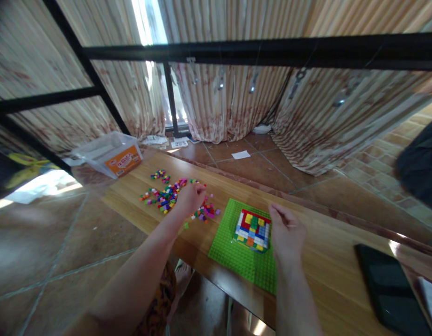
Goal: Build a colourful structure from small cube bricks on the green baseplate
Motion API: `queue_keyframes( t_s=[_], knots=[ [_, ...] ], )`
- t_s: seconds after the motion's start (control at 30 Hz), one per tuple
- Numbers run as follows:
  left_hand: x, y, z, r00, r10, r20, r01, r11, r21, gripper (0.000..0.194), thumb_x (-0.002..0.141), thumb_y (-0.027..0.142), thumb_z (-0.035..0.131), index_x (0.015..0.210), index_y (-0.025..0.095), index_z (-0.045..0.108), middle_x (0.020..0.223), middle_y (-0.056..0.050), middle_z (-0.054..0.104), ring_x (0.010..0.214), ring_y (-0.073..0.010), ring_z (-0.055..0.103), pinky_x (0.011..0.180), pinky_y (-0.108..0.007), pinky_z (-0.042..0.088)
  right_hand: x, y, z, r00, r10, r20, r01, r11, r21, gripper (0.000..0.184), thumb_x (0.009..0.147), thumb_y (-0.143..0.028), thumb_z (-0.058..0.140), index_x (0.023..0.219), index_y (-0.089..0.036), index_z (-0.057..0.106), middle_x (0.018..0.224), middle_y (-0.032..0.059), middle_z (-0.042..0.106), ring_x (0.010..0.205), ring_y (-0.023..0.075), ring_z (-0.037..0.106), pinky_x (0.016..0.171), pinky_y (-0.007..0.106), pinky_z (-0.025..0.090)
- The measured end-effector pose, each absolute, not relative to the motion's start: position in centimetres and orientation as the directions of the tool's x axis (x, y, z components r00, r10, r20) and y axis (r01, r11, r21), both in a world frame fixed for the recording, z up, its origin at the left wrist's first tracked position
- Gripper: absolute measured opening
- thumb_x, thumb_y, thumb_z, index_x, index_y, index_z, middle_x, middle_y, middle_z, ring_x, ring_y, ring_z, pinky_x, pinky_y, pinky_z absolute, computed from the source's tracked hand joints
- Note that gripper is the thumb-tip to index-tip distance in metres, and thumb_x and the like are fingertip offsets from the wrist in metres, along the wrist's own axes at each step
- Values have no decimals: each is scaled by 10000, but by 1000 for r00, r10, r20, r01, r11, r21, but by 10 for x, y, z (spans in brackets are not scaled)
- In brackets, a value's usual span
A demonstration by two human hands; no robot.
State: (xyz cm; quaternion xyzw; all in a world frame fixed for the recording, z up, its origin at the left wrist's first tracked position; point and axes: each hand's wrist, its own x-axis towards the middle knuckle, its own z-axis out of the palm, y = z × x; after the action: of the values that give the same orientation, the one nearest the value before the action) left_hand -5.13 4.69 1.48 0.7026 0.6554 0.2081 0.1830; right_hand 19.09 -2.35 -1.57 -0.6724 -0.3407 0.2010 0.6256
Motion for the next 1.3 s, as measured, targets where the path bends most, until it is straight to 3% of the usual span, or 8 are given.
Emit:
queue_keyframes(
  t_s=[0.1, 0.33, 0.8, 0.97, 1.07, 1.13, 1.23, 1.3],
  knots=[
    [-62, 53, 11, -12, 996, 90, 929, -23, 369, 268, 839, 186, 468, 907, 168, 726, 881, -103, 721, 873, -223, 657, 774, -309, 478, 191, -23, -17, 674, 721, 164, 211, 26, -977, 269, 655, -370, 725, 850, -187, 753, 866, 53, 741, 873, 226, 675, 892, 405, 502],
    [-49, 55, -3, 108, 977, 184, 955, -154, 255, 266, 846, 278, 535, 989, 134, 706, 955, -116, 712, 986, -226, 628, 952, -335, 430, 189, -23, -20, 673, 721, 166, 215, 25, -976, 260, 658, -368, 730, 838, -183, 754, 858, 59, 743, 854, 230, 680, 871, 410, 510],
    [-43, 58, -6, 39, 993, 109, 956, -69, 285, 313, 824, 372, 561, 912, 125, 731, 941, -178, 700, 980, -305, 618, 823, -377, 475, 193, -27, -19, 679, 709, 190, 223, 48, -974, 240, 675, -352, 706, 831, -176, 753, 847, 60, 742, 826, 220, 683, 818, 391, 522],
    [-48, 56, 2, 88, 988, 130, 947, -123, 298, 272, 840, 264, 504, 914, 128, 727, 929, -163, 703, 977, -286, 629, 857, -376, 463, 194, -26, -18, 685, 689, 235, 243, 88, -966, 226, 664, -345, 704, 801, -171, 751, 809, 54, 738, 803, 216, 677, 851, 402, 513],
    [-49, 57, 8, 102, 982, 158, 910, -156, 385, 238, 814, 181, 496, 870, 139, 723, 888, -132, 709, 930, -258, 638, 851, -365, 461, 192, -27, -12, 697, 678, 235, 246, 82, -966, 207, 660, -320, 705, 799, -174, 750, 803, 48, 737, 804, 212, 675, 839, 388, 514],
    [-46, 56, 11, 140, 981, 136, 803, -193, 564, 206, 793, 165, 518, 837, 140, 718, 859, -100, 709, 860, -217, 638, 805, -327, 471, 189, -27, -7, 696, 680, 230, 232, 90, -969, 206, 659, -320, 707, 800, -175, 748, 806, 45, 737, 803, 209, 674, 835, 384, 513],
    [-35, 49, 16, 239, 970, 41, 430, -144, 891, 177, 776, 205, 576, 867, 129, 707, 807, -51, 692, 712, -135, 601, 685, -253, 468, 180, -29, 0, 650, 712, 266, 234, 145, -961, 216, 684, -342, 704, 815, -175, 742, 817, 48, 737, 791, 200, 673, 813, 374, 517],
    [-26, 42, 18, 316, 947, -60, 167, 7, 986, 219, 767, 268, 616, 909, 123, 698, 726, -20, 653, 600, -92, 539, 584, -216, 428, 172, -31, 4, 586, 744, 322, 264, 201, -943, 219, 721, -355, 686, 845, -182, 740, 844, 51, 739, 799, 194, 674, 809, 365, 519]
  ],
)
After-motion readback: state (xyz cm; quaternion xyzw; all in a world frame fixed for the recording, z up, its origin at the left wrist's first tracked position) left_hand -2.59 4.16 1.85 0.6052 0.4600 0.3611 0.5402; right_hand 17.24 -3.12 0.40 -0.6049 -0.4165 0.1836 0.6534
